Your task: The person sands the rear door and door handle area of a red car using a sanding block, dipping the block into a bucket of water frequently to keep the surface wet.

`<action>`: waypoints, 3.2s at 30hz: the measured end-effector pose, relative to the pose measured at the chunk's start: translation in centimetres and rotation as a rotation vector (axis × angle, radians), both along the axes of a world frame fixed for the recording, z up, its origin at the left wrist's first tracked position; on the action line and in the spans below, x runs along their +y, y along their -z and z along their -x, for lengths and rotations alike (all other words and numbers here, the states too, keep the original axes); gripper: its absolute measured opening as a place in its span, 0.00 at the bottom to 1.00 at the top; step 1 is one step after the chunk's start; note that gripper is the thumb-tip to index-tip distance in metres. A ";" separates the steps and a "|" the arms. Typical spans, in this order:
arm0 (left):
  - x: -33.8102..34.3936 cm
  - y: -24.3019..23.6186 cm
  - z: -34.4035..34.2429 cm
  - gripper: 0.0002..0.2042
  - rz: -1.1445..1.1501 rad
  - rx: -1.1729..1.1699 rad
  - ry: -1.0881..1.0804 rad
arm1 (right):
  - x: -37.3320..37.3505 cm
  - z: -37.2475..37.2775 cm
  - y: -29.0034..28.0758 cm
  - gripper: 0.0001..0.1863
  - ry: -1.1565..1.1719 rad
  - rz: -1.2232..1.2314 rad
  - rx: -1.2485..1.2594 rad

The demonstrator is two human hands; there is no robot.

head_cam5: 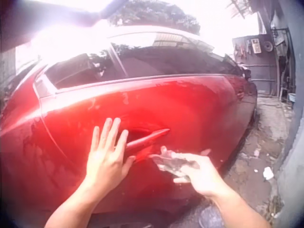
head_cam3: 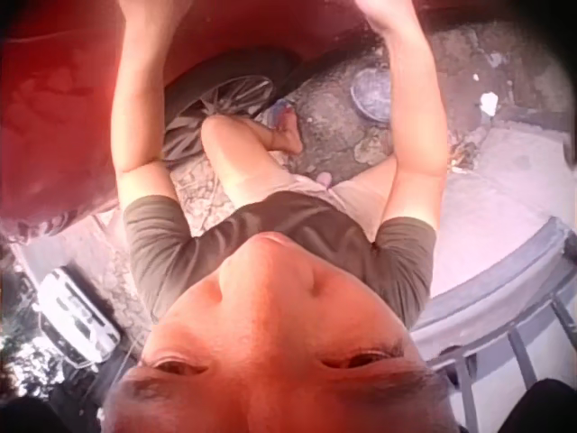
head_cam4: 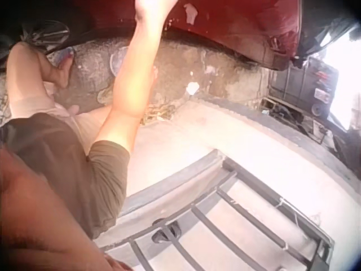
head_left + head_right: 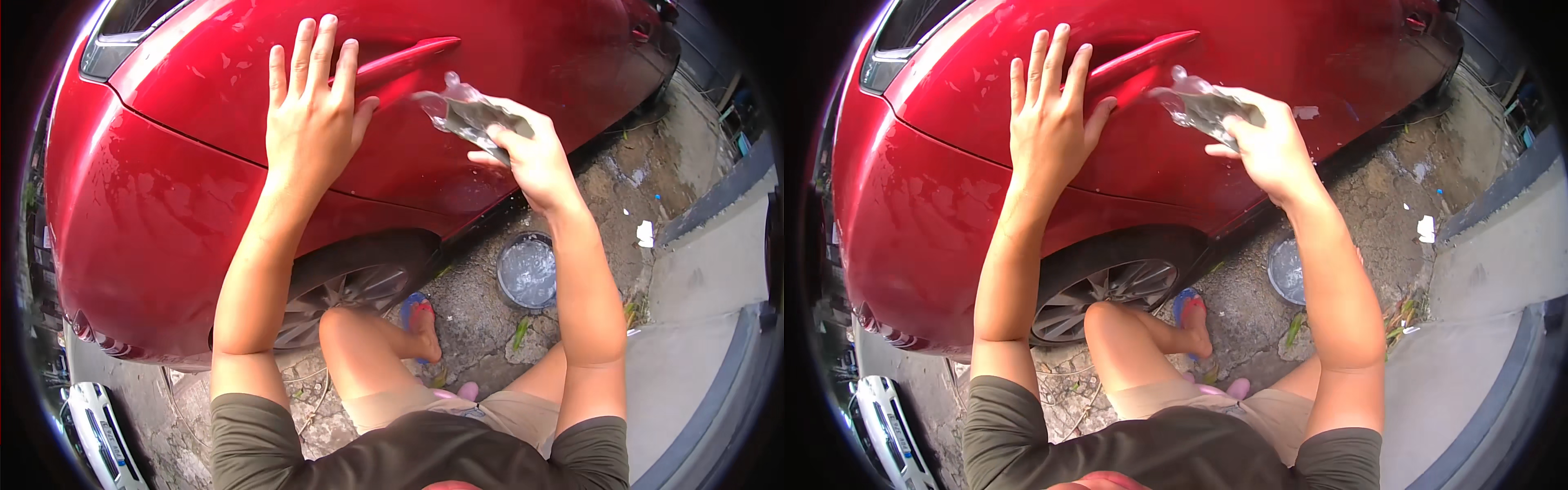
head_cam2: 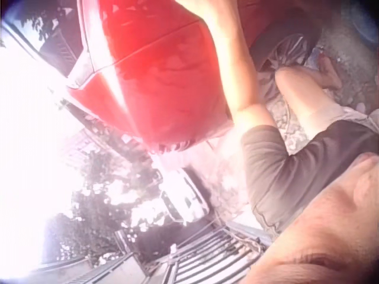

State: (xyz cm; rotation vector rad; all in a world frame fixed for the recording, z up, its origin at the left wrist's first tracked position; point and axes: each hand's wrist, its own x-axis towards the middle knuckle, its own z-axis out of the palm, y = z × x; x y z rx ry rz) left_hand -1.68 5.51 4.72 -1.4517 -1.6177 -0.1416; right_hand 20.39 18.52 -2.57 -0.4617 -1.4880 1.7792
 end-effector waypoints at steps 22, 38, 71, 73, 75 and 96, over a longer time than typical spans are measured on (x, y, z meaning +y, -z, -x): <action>-30.1 5.7 7.9 0.36 0.017 0.004 -0.301 | 5.0 11.0 -16.5 0.10 -0.006 -2.314 -0.235; -1.7 33.4 -10.3 0.17 1.038 -0.799 0.899 | 5.3 13.0 -18.8 0.14 -0.050 -2.520 -0.049; 4.4 34.1 -14.7 0.25 1.277 -0.929 0.725 | 7.0 13.2 -18.0 0.36 0.286 -2.543 -0.484; 4.5 34.5 -14.7 0.25 1.266 -0.934 0.701 | 6.5 13.7 -17.8 0.37 0.262 -2.540 -0.444; 4.8 34.4 -14.4 0.25 1.309 -0.929 0.684 | 6.6 14.2 -17.4 0.39 0.237 -2.533 -0.430; 4.5 34.1 -13.6 0.25 1.268 -0.952 0.707 | 7.8 16.1 -17.9 0.51 0.297 -2.678 -0.343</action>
